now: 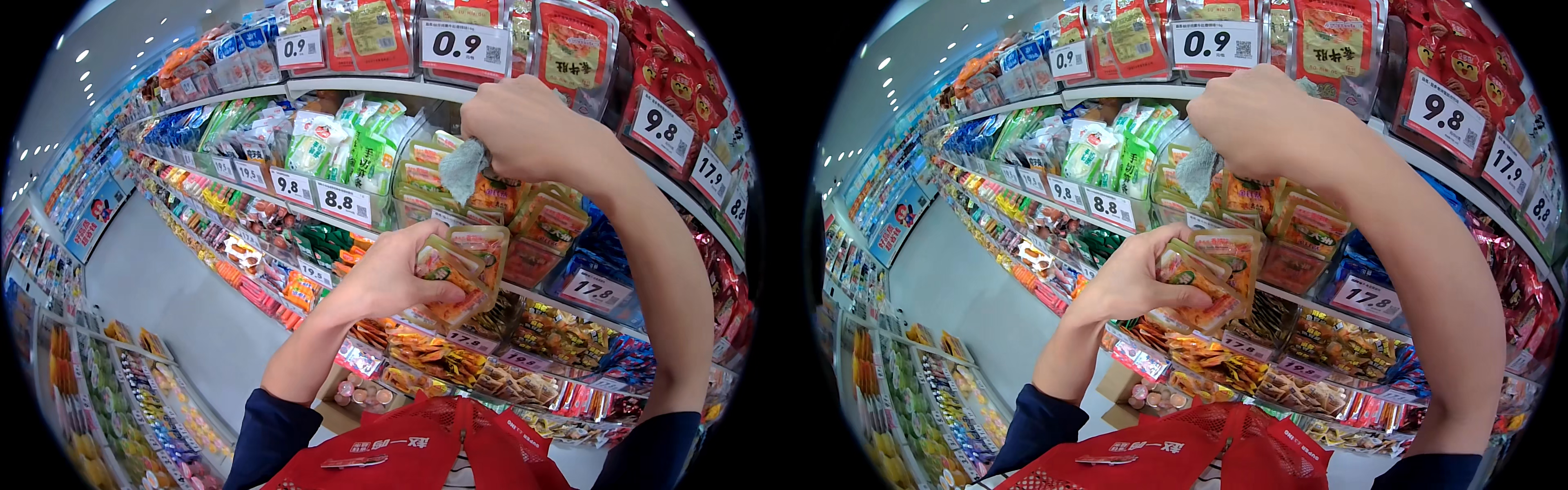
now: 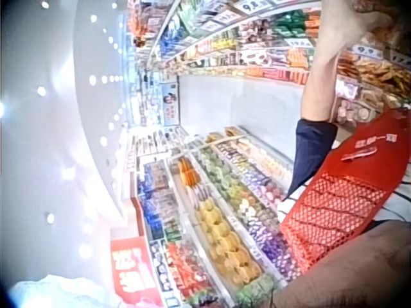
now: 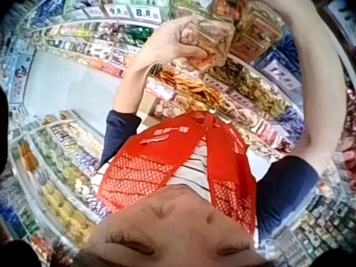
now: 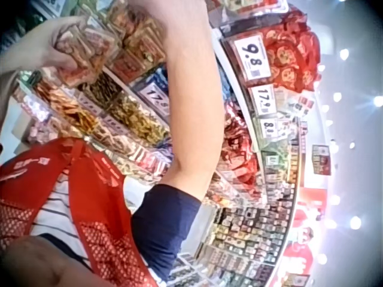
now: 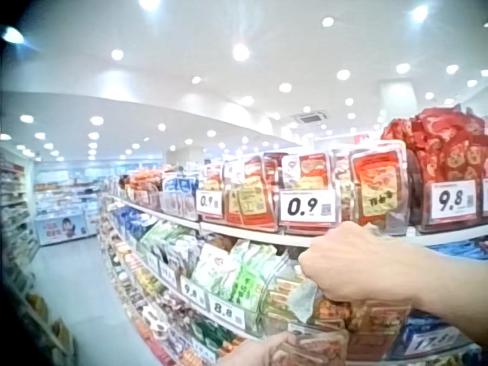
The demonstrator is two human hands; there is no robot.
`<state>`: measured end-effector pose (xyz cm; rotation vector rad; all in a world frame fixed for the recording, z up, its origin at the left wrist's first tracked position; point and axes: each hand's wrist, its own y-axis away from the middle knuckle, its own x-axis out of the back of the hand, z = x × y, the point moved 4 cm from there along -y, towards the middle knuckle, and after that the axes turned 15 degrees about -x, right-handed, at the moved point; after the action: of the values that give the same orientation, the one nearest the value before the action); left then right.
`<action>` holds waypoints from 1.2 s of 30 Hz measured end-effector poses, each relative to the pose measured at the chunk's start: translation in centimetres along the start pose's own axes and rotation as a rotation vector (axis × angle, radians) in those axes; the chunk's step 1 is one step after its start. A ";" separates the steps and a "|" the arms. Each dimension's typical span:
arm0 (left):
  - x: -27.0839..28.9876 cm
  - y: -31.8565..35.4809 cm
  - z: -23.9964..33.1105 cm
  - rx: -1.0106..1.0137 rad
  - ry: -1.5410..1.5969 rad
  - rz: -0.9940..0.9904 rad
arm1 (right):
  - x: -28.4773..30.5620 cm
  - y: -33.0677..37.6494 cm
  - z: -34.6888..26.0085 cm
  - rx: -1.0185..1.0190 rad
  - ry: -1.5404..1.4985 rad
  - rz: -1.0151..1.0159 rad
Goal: The person wipes various snack packages and shelf surfaces in a supermarket aisle using a cloth. They handle multiple snack items, wipe them individually, and move along the aisle to clean different sections.
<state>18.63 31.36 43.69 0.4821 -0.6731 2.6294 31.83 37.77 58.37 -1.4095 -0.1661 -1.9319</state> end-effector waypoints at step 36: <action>5.6 5.4 -0.3 0.007 0.088 0.235 | -1.0 -3.4 -3.4 -0.228 -0.265 0.124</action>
<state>11.34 28.61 43.69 0.3032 -0.7329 2.8532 27.24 39.04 57.18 -1.7824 0.0196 -1.6982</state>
